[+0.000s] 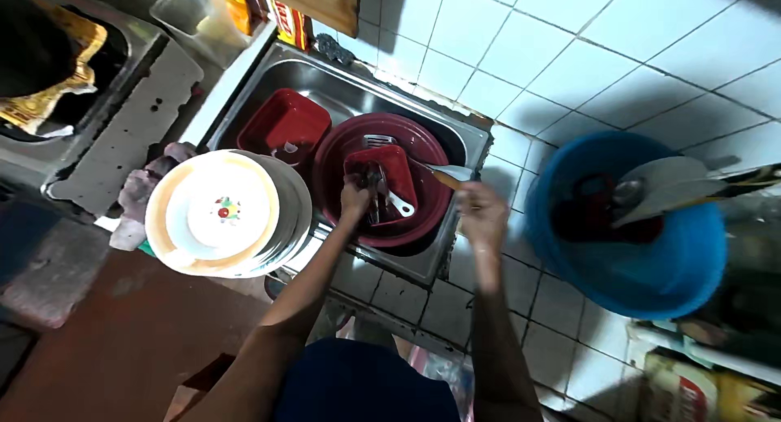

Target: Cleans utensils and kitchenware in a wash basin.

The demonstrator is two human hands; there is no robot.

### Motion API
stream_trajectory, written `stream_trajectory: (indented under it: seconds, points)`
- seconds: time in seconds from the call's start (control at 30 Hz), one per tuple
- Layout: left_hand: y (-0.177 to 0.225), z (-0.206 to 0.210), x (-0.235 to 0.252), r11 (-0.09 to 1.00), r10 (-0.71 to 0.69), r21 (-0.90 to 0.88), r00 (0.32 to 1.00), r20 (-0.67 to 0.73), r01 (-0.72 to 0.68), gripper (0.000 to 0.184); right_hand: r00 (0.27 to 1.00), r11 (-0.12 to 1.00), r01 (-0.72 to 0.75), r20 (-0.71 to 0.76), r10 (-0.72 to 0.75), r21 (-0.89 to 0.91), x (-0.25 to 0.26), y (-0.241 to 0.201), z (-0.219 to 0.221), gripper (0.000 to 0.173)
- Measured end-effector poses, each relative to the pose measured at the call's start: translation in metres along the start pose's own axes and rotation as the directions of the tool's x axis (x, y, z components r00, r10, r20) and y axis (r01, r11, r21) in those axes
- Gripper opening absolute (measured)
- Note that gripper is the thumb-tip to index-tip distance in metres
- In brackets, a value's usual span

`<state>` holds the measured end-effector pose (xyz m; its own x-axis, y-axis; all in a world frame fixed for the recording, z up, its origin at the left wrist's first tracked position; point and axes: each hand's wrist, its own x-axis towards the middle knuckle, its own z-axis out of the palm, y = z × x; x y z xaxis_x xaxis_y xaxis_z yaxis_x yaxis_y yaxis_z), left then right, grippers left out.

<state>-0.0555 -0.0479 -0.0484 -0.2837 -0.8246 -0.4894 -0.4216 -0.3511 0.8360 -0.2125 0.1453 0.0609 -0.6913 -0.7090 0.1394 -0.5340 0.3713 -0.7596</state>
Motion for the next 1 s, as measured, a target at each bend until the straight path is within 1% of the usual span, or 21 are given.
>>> stream_trajectory:
  seconds: [0.03, 0.07, 0.13, 0.2, 0.27, 0.3, 0.33, 0.37, 0.47, 0.5, 0.57, 0.63, 0.67, 0.73, 0.77, 0.83, 0.87, 0.9, 0.93, 0.97, 1.0]
  points:
    - [0.000, -0.001, 0.001, 1.000, 0.007, -0.007, 1.000, -0.019, -0.007, 0.060, 0.986, 0.999, -0.018, 0.166, 0.023, -0.031, 0.003, -0.007, 0.039, 0.029]
    - [-0.001, -0.003, 0.001, 1.000, 0.008, -0.011, 0.999, -0.034, -0.008, 0.059, 0.961, 0.995, -0.024, 0.271, 0.049, -0.094, 0.007, -0.014, 0.072, 0.029]
    - [-0.004, -0.005, 0.003, 1.000, 0.010, -0.015, 0.999, -0.050, -0.010, 0.055, 0.894, 0.964, -0.059, 0.416, 0.168, -0.261, 0.021, -0.023, 0.121, 0.039]
    - [-0.003, -0.007, 0.000, 0.999, 0.012, -0.034, 0.999, -0.048, -0.014, 0.051, 0.825, 0.903, -0.056, 0.489, 0.282, -0.427, 0.039, -0.024, 0.155, 0.039]
    - [-0.004, -0.010, -0.005, 0.999, 0.008, -0.042, 0.999, -0.039, -0.010, 0.049, 0.778, 0.872, -0.044, 0.531, 0.335, -0.487, 0.051, -0.020, 0.166, 0.034]
    - [-0.006, -0.011, -0.008, 0.999, 0.010, -0.030, 1.000, -0.026, -0.011, 0.049, 0.778, 0.865, -0.042, 0.527, 0.342, -0.500, 0.057, -0.015, 0.168, 0.033]
    - [-0.008, -0.012, -0.011, 1.000, 0.013, -0.006, 1.000, -0.004, -0.013, 0.048, 0.789, 0.855, -0.038, 0.509, 0.344, -0.518, 0.061, -0.012, 0.168, 0.035]
    - [-0.008, -0.011, -0.010, 1.000, 0.014, 0.027, 1.000, 0.013, -0.014, 0.047, 0.792, 0.839, -0.022, 0.503, 0.346, -0.543, 0.062, -0.013, 0.168, 0.033]
    - [-0.003, -0.009, -0.005, 0.975, 0.046, 0.215, 0.996, 0.070, -0.060, 0.048, 0.719, 0.759, 0.118, 0.582, 0.379, -0.640, 0.056, -0.024, 0.167, 0.027]
    - [-0.004, -0.008, -0.007, 0.959, 0.064, 0.270, 0.995, 0.076, -0.082, 0.049, 0.703, 0.748, 0.130, 0.593, 0.394, -0.651, 0.058, -0.029, 0.162, 0.027]
    - [-0.005, -0.007, -0.012, 0.931, 0.096, 0.345, 0.992, 0.087, -0.121, 0.050, 0.713, 0.741, 0.123, 0.579, 0.397, -0.660, 0.064, -0.041, 0.149, 0.028]
    - [0.004, -0.007, -0.017, 0.899, 0.080, 0.420, 0.990, 0.115, -0.122, 0.050, 0.730, 0.726, 0.138, 0.564, 0.385, -0.674, 0.065, -0.064, 0.131, 0.025]
    - [0.003, -0.007, -0.024, 0.892, 0.108, 0.427, 0.988, 0.113, -0.147, 0.049, 0.742, 0.711, 0.152, 0.554, 0.377, -0.687, 0.065, -0.076, 0.120, 0.022]
    - [0.000, 0.000, -0.036, 0.843, 0.253, 0.473, 0.965, 0.075, -0.258, 0.050, 0.767, 0.675, 0.173, 0.528, 0.364, -0.717, 0.069, -0.095, 0.096, 0.019]
    - [0.002, 0.005, -0.041, 0.804, 0.359, 0.485, 0.931, 0.067, -0.345, 0.056, 0.780, 0.668, 0.173, 0.515, 0.355, -0.724, 0.072, -0.103, 0.085, 0.019]
    - [0.008, 0.014, -0.050, 0.696, 0.580, 0.459, 0.809, 0.095, -0.552, 0.077, 0.800, 0.688, 0.166, 0.504, 0.326, -0.707, 0.074, -0.115, 0.065, 0.021]
    - [0.010, 0.018, -0.056, 0.637, 0.653, 0.436, 0.745, 0.132, -0.635, 0.089, 0.810, 0.709, 0.165, 0.504, 0.298, -0.685, 0.071, -0.121, 0.056, 0.023]
    - [0.012, 0.024, -0.061, 0.584, 0.706, 0.414, 0.689, 0.166, -0.698, 0.097, 0.827, 0.742, 0.171, 0.504, 0.250, -0.649, 0.063, -0.125, 0.047, 0.023]
    - [0.014, 0.027, -0.065, 0.550, 0.731, 0.391, 0.652, 0.200, -0.738, 0.103, 0.854, 0.781, 0.200, 0.496, 0.157, -0.592, 0.052, -0.126, 0.038, 0.020]
    - [0.017, 0.028, -0.070, 0.543, 0.733, 0.360, 0.637, 0.238, -0.759, 0.106, 0.869, 0.801, 0.245, 0.490, 0.069, -0.547, 0.042, -0.124, 0.033, 0.017]
    - [0.022, 0.026, -0.074, 0.570, 0.713, 0.300, 0.642, 0.283, -0.765, 0.107, 0.874, 0.801, 0.276, 0.485, 0.021, -0.532, 0.038, -0.123, 0.030, 0.014]
